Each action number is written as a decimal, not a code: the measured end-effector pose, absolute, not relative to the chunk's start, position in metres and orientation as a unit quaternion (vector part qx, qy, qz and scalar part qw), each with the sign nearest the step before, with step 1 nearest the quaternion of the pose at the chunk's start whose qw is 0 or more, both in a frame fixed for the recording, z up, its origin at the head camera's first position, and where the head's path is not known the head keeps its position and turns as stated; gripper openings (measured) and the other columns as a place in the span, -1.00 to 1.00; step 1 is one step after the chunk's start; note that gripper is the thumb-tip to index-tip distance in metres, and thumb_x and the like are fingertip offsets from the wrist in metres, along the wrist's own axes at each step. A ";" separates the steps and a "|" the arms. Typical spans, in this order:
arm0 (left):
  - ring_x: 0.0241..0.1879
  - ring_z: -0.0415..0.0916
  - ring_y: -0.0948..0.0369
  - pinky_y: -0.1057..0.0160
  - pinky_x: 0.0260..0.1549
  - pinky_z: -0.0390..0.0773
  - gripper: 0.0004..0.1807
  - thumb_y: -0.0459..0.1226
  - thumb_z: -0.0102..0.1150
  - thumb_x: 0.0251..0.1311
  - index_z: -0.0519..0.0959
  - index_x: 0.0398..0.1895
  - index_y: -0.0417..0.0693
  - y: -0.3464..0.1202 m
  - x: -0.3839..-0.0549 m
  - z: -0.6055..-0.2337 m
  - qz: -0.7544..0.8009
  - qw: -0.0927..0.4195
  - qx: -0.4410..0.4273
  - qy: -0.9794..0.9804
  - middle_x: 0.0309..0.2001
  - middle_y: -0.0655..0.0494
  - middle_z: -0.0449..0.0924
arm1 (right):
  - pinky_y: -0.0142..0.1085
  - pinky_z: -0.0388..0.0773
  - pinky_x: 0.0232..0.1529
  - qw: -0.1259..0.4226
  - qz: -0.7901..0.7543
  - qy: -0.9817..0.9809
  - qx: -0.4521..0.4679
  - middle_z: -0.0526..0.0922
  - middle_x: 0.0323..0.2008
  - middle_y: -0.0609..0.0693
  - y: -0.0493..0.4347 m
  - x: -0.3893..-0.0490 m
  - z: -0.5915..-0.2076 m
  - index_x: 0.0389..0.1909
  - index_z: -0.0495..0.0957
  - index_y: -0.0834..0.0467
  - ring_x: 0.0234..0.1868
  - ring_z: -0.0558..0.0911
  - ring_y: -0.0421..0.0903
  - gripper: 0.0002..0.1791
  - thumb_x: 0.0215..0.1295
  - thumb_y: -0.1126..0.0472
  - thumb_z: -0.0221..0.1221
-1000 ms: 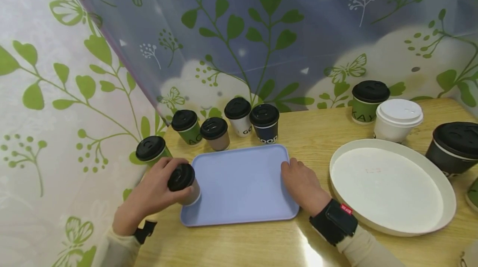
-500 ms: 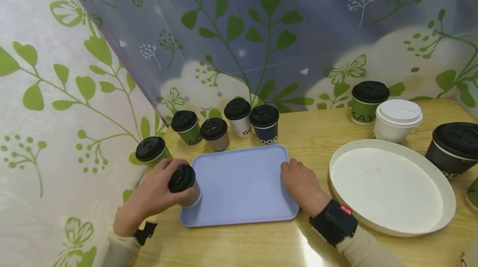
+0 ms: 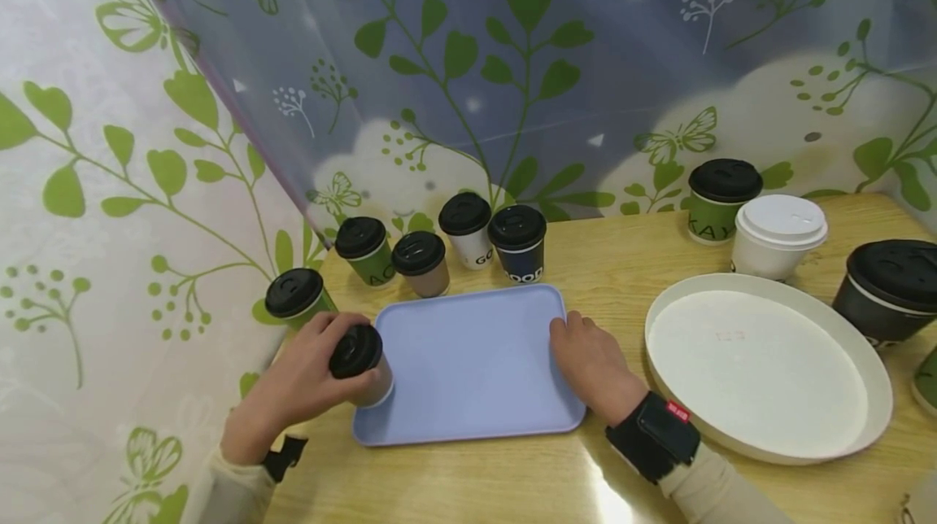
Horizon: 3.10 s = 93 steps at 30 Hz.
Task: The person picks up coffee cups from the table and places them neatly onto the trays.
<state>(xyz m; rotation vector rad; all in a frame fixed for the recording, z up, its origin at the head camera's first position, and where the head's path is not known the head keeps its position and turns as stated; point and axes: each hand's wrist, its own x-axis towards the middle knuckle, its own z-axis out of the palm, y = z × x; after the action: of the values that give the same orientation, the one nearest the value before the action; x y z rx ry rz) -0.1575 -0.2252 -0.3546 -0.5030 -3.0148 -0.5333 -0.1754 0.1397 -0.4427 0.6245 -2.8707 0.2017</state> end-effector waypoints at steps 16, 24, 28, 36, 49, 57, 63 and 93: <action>0.03 0.48 -0.05 -0.05 -0.11 0.62 -0.30 0.06 0.40 0.13 0.51 0.32 0.01 -0.225 -0.159 -0.352 -0.171 0.019 -0.161 -0.972 0.19 -0.17 0.45 | -0.15 0.55 -0.51 0.098 0.065 -0.971 0.209 0.47 -0.39 0.20 0.139 -0.174 -0.442 -0.16 0.52 0.41 -0.46 0.46 -0.01 -0.92 0.38 0.48 0.18; 0.04 0.48 -0.05 -0.06 -0.10 0.62 -0.31 0.07 0.40 0.14 0.50 0.32 0.04 -0.224 -0.162 -0.352 -0.176 0.022 -0.169 -0.970 0.20 -0.18 0.43 | -0.14 0.55 -0.51 0.097 0.064 -0.971 0.210 0.46 -0.39 0.20 0.139 -0.174 -0.441 -0.17 0.52 0.41 -0.45 0.46 -0.01 -0.92 0.37 0.49 0.18; 0.04 0.49 -0.05 -0.05 -0.12 0.62 -0.31 0.08 0.40 0.15 0.50 0.32 0.04 -0.225 -0.163 -0.353 -0.179 0.024 -0.175 -0.968 0.20 -0.18 0.44 | -0.15 0.55 -0.51 0.099 0.064 -0.970 0.211 0.45 -0.40 0.19 0.139 -0.174 -0.441 -0.18 0.51 0.41 -0.46 0.45 -0.01 -0.92 0.37 0.49 0.18; 0.04 0.49 -0.03 -0.03 -0.12 0.62 -0.30 0.10 0.39 0.15 0.51 0.32 0.06 -0.224 -0.165 -0.354 -0.179 0.027 -0.179 -0.967 0.21 -0.18 0.44 | -0.16 0.53 -0.53 0.109 0.064 -0.969 0.213 0.44 -0.41 0.18 0.140 -0.175 -0.443 -0.19 0.50 0.40 -0.48 0.43 -0.02 -0.92 0.36 0.49 0.19; 0.00 0.49 -0.03 -0.04 -0.15 0.62 -0.30 0.07 0.40 0.14 0.50 0.32 0.03 -0.218 -0.167 -0.354 -0.178 0.035 -0.188 -0.965 0.16 -0.18 0.45 | -0.15 0.55 -0.51 0.103 0.064 -0.970 0.212 0.46 -0.40 0.19 0.140 -0.175 -0.442 -0.17 0.51 0.40 -0.46 0.45 -0.01 -0.92 0.37 0.48 0.18; 0.03 0.50 -0.03 -0.06 -0.14 0.64 -0.29 0.09 0.40 0.14 0.49 0.35 0.07 -0.212 -0.168 -0.353 -0.166 0.021 -0.177 -0.970 0.21 -0.17 0.43 | -0.15 0.53 -0.54 0.108 0.063 -0.969 0.211 0.45 -0.41 0.18 0.139 -0.174 -0.443 -0.19 0.51 0.39 -0.47 0.45 -0.02 -0.93 0.37 0.47 0.18; 0.04 0.49 -0.03 -0.05 -0.10 0.63 -0.29 0.08 0.40 0.15 0.50 0.35 0.04 -0.209 -0.168 -0.353 -0.167 0.021 -0.183 -0.969 0.21 -0.16 0.42 | -0.16 0.53 -0.56 0.111 0.059 -0.970 0.208 0.45 -0.42 0.18 0.139 -0.174 -0.443 -0.19 0.52 0.39 -0.49 0.45 -0.02 -0.94 0.37 0.47 0.18; 0.03 0.47 -0.03 -0.05 -0.11 0.61 -0.28 0.09 0.40 0.15 0.48 0.36 0.08 -0.201 -0.170 -0.352 -0.168 0.021 -0.200 -0.965 0.22 -0.16 0.43 | -0.14 0.55 -0.53 0.115 0.055 -0.969 0.212 0.44 -0.41 0.18 0.138 -0.173 -0.443 -0.19 0.51 0.39 -0.48 0.46 -0.01 -0.92 0.36 0.47 0.20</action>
<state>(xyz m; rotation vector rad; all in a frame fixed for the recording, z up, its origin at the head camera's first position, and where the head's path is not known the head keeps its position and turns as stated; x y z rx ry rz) -0.1702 -0.2005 -0.3515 -0.6211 -2.9924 -0.5216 -0.1727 0.1383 -0.4428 0.6213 -2.8385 0.1604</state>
